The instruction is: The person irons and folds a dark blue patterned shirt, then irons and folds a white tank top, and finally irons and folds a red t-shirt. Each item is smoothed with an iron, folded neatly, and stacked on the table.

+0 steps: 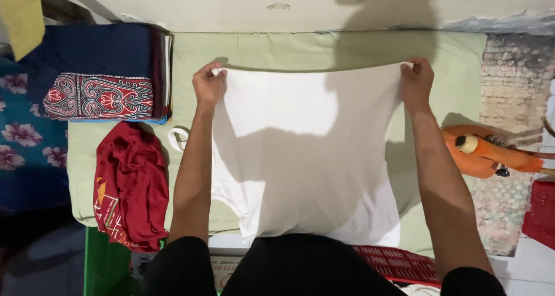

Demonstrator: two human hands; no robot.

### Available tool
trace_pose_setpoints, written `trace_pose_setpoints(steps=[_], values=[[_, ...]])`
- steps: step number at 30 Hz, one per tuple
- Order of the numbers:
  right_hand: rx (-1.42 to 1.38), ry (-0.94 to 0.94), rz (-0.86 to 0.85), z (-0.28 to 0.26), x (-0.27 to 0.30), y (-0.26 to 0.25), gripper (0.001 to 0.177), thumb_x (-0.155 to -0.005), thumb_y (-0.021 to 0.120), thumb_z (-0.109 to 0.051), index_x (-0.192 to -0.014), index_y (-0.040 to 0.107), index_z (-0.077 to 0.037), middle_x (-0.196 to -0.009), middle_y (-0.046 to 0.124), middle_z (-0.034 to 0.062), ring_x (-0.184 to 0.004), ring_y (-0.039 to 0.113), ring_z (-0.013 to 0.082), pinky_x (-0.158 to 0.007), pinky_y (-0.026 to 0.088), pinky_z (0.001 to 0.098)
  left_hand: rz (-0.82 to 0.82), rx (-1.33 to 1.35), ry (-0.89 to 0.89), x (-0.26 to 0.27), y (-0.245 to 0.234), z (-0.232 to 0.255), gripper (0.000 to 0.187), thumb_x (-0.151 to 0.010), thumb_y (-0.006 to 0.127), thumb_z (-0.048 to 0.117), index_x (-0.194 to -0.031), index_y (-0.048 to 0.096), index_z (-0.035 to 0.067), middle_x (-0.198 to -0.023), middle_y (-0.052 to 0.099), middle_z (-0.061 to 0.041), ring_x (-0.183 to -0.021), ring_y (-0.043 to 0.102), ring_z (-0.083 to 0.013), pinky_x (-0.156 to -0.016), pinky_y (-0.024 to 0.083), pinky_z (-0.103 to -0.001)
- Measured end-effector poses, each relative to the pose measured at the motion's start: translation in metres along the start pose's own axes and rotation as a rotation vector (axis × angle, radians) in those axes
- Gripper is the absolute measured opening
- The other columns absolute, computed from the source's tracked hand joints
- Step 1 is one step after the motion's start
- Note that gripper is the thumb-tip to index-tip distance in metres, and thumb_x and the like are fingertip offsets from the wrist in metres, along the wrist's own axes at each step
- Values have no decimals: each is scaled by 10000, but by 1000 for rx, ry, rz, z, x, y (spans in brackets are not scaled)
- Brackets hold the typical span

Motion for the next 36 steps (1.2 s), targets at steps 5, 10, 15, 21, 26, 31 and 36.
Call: trace_pose_setpoints(steps=[5,10,15,21,26,31,36], values=[[317,-429,126,-89,19,23,154,-1086,523,-1,-1238,509,-18,-1155,638,222,-1098,599,406,-960,446,477,62,132,263,-13,1,40,214,-877,758,-8,-999,789,165,-878,678,11,-816,603,-105,-734,514,-262],[508,-554,117,-96,-4,39,198,-1106,452,-43,-1258,575,-8,-1174,654,179,-1041,648,374,-874,501,467,143,126,637,-42,8,44,134,-955,615,57,-982,746,66,-952,742,-26,-837,630,-158,-721,533,-305],[954,-372,3,-68,-26,48,271,-1128,388,-166,-1333,532,-62,-1183,614,158,-608,613,423,-497,464,524,94,-217,351,-72,29,17,175,-928,603,120,-902,745,218,-674,628,63,-602,558,-147,-607,491,-338],[912,-500,28,-74,-36,50,117,-1106,502,-117,-1153,587,-50,-1012,694,181,-766,660,442,-541,463,548,106,-257,270,-82,30,27,117,-889,679,166,-874,780,222,-824,767,19,-727,691,-212,-679,544,-383],[915,-591,121,-89,-20,52,140,-974,592,-55,-1106,636,-37,-1119,631,136,-826,594,374,-640,443,487,115,-330,314,-70,27,18,217,-904,757,183,-1118,728,153,-1067,702,-75,-981,678,-277,-866,547,-412],[1067,-808,-70,-61,17,57,593,-1021,692,-437,-1465,637,-49,-1481,592,202,-1459,450,418,-1166,219,660,264,-436,684,103,2,35,547,-849,826,175,-1304,589,-15,-1235,582,-296,-1125,606,-524,-953,498,-637],[1038,-848,260,-38,90,16,500,-1091,519,-358,-1459,638,-42,-1442,578,262,-1342,538,445,-1095,359,598,381,-562,442,293,-25,-58,560,-866,742,367,-1323,624,67,-1159,587,-262,-1074,608,-456,-945,485,-563]])
Point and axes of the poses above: each hand's wrist, its own x-axis away from the middle knuckle, its own y-axis out of the palm, z = x × y, the point moved 4 cm from there along -x, towards the middle knuckle
